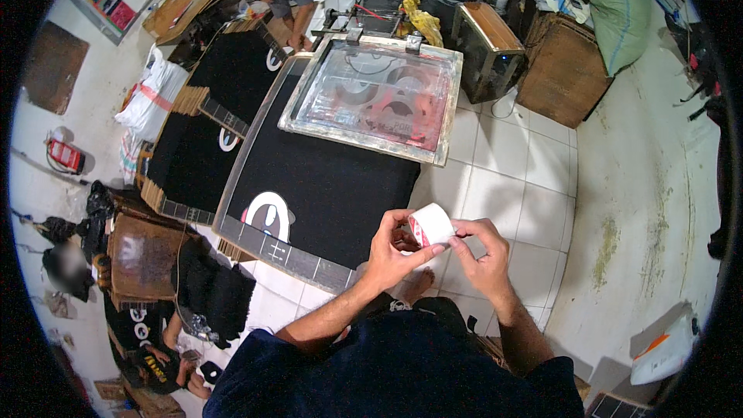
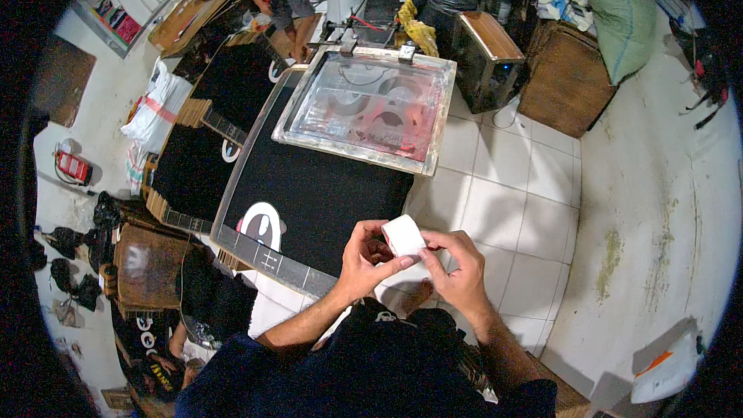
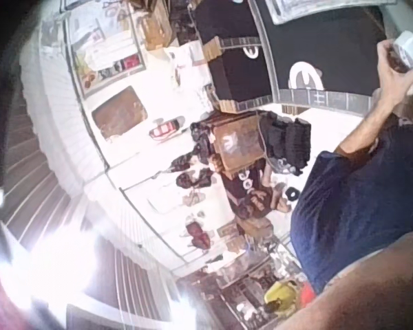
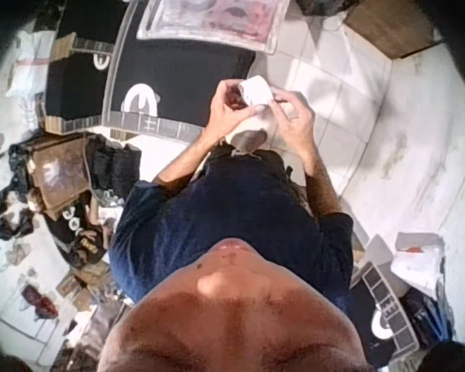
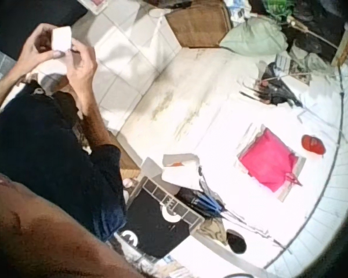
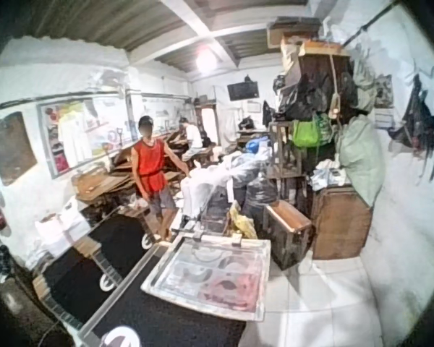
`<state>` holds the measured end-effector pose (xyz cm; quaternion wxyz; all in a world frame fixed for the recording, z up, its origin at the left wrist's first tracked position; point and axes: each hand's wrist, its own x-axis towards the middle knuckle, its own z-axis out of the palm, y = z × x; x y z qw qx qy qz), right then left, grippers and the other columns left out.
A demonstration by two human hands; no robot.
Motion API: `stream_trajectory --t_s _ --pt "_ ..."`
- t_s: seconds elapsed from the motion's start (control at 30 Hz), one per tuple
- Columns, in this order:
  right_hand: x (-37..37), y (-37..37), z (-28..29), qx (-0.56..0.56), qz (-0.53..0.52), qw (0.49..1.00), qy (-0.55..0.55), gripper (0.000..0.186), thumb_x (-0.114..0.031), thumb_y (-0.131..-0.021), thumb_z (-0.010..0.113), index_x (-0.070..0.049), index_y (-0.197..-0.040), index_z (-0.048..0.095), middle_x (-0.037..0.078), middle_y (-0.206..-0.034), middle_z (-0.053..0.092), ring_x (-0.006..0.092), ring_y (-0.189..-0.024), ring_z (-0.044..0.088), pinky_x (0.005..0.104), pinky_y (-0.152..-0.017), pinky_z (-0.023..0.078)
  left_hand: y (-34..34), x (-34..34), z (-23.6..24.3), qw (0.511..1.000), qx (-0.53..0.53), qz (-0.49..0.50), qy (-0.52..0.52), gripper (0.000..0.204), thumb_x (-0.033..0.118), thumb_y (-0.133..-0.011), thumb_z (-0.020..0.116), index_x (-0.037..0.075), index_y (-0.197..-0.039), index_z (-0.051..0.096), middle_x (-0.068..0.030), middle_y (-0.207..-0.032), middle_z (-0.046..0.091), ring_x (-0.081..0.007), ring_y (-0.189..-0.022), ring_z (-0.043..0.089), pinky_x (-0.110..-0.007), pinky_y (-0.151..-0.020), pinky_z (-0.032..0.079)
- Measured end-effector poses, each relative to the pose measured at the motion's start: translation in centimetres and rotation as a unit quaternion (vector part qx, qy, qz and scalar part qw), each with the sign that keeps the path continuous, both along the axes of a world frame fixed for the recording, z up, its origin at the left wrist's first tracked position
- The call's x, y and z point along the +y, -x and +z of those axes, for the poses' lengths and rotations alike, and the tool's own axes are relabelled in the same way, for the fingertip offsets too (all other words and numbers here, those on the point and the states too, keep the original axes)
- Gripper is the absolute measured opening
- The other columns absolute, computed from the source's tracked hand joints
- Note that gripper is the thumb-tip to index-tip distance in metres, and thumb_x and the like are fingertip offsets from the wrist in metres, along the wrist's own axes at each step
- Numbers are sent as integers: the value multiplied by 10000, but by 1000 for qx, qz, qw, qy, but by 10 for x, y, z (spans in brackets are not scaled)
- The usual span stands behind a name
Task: The person prepares a screen printing frame by applying tape to its edges and securing a stencil. They handle a roll of tape, a utility knife, and the frame itself, working in a cluttered workshop with other people present.
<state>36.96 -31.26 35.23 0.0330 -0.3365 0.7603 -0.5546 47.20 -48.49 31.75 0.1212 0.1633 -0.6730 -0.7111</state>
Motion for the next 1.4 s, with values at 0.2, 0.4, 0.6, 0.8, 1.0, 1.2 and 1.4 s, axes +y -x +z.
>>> stream_trajectory --t_s 0.2,0.4,0.6,0.8,1.0,1.2,1.4 --pt "27 25 -14 106 4 994 -27 143 -16 -841 794 -34 -982 786 97 -878 740 240 -774 694 340 -690 554 18 15 3 995 -65 6 72 732 297 -770 946 -13 -1284 527 -115 -1116 657 -160 -951 686 -318 -818 597" --pt "44 62 -24 24 -13 998 -48 110 -18 -871 754 -27 -979 738 107 -889 736 225 -748 701 343 -692 554 59 27 7 984 -75 -22 162 859 384 -688 978 -9 -1309 534 -136 -1144 655 -205 -962 694 -356 -851 592" --pt "46 141 -50 67 4 991 -112 166 -9 -912 684 4 -1057 603 137 -917 682 269 -793 687 383 -751 554 139 25 -14 974 -28 -19 223 921 382 -635 994 -12 -1325 529 -157 -1149 652 -245 -974 693 -366 -850 585" --pt "7 240 -61 -5 -21 993 -117 211 -25 -930 706 4 -1125 631 152 -950 705 279 -843 710 367 -786 561 247 -6 -38 984 -29 9 176 869 363 -661 984 -27 -1296 536 -138 -1084 666 -198 -912 678 -341 -795 581" --pt "-47 339 -33 1 15 991 -136 150 -21 -874 797 7 -1008 738 154 -969 764 218 -856 747 320 -762 577 327 -55 -26 991 -60 37 116 865 387 -670 966 -19 -1300 535 -183 -1112 658 -307 -978 686 -406 -836 572" --pt "-109 400 -36 -86 124 984 -100 72 -1 -944 730 36 -1005 734 86 -889 769 130 -795 723 266 -732 576 352 -90 -15 979 -91 129 127 879 333 -671 987 -32 -1322 523 -135 -1095 671 -160 -855 687 -307 -744 588" --pt "-175 443 -59 -80 282 946 -136 119 -80 -936 733 -1 -1013 689 144 -877 745 229 -767 748 335 -680 590 354 -98 -23 946 -168 260 96 843 301 -681 986 -41 -1298 523 -138 -1080 685 -160 -869 706 -314 -734 607"
